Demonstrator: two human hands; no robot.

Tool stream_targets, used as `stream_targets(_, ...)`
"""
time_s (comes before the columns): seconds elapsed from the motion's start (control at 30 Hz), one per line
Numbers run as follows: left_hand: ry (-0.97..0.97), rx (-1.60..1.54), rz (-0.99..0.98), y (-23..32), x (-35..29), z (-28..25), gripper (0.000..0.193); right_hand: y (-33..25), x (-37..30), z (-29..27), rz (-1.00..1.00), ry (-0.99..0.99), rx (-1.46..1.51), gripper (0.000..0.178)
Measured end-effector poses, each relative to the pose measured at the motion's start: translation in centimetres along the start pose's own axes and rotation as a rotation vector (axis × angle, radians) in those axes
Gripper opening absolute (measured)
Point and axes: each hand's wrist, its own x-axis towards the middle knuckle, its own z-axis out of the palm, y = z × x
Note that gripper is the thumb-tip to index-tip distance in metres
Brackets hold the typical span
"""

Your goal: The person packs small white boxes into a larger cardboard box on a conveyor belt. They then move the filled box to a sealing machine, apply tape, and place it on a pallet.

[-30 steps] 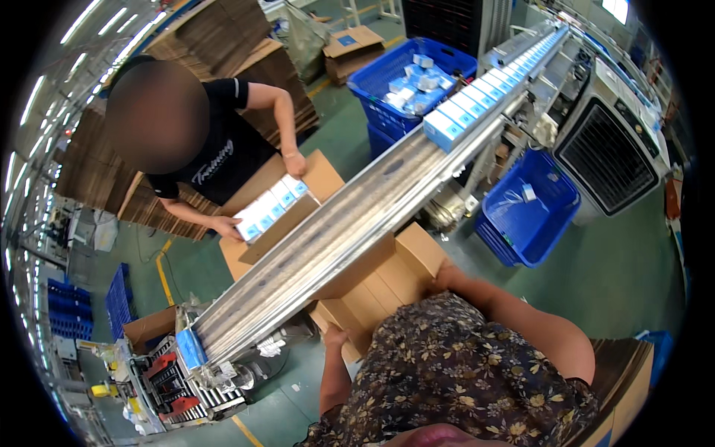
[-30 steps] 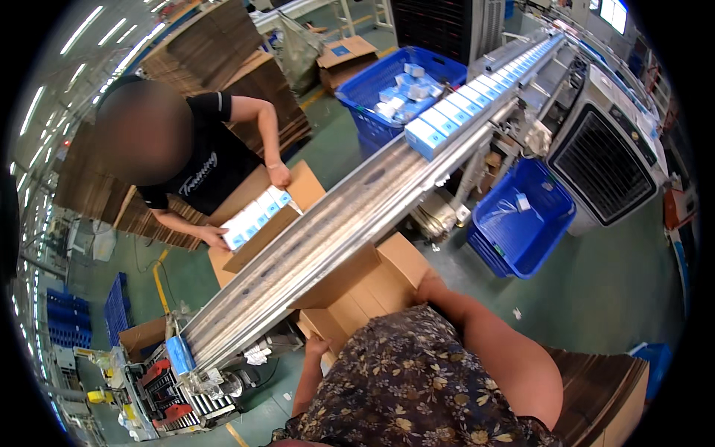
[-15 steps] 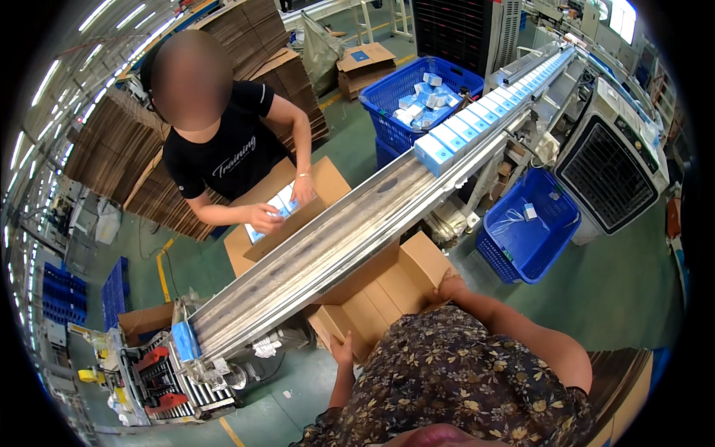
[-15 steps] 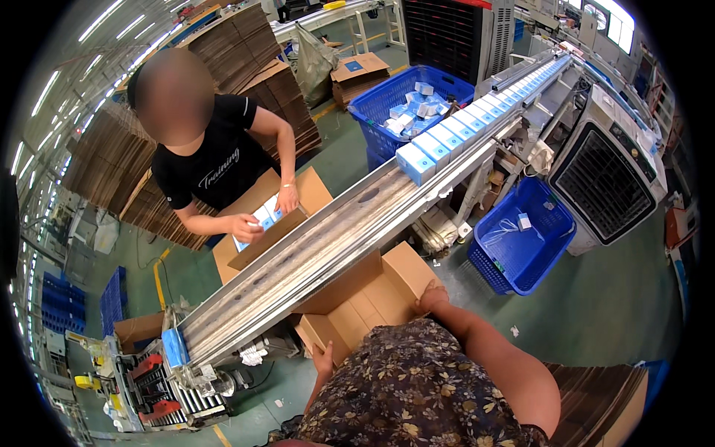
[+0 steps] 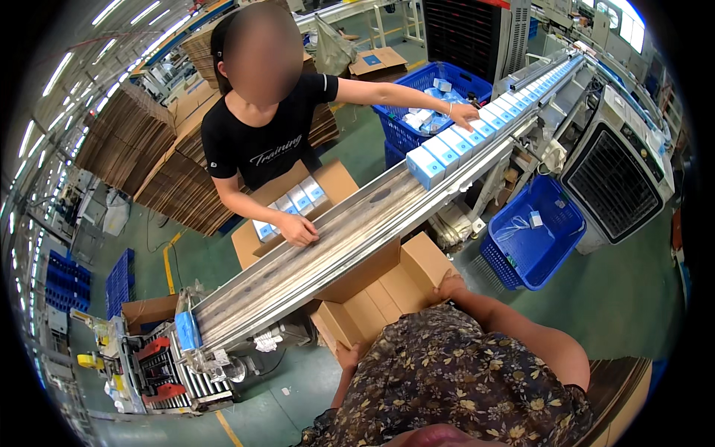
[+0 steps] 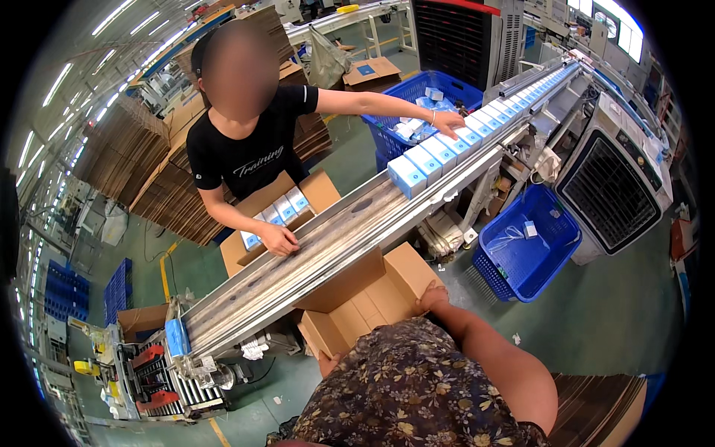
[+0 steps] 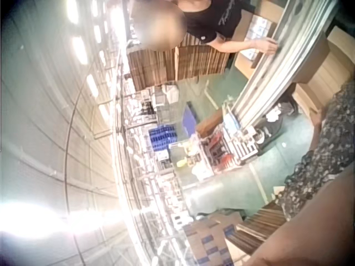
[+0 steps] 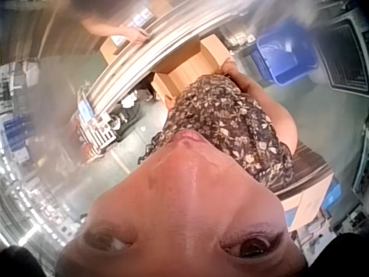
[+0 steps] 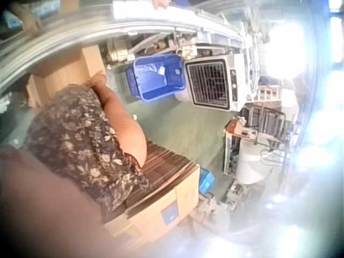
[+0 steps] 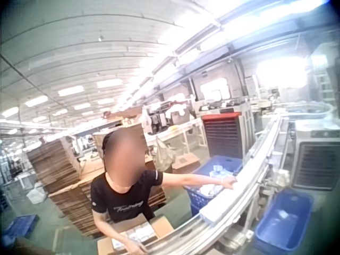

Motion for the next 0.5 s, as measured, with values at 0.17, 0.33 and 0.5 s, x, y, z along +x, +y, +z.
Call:
stream_targets(0.17, -0.013, 0.066, -0.094, 1.4, -0.7, 0.4, 0.101, 1.0, -0.4, -0.4, -0.007, -0.005, 0.003, 0.114)
stream_targets(0.33, -0.104, 0.073, -0.098, -0.9, 0.6, -1.0, 0.102, -0.2, -1.1, -0.9, -0.034, 0.000, 0.026, 0.113)
stream_targets(0.5, -0.102, 0.218, -0.180, 3.0, -0.6, -0.4, 0.100, 1.2, -0.5, -0.3, 0.024, 0.019, 0.028, 0.115)
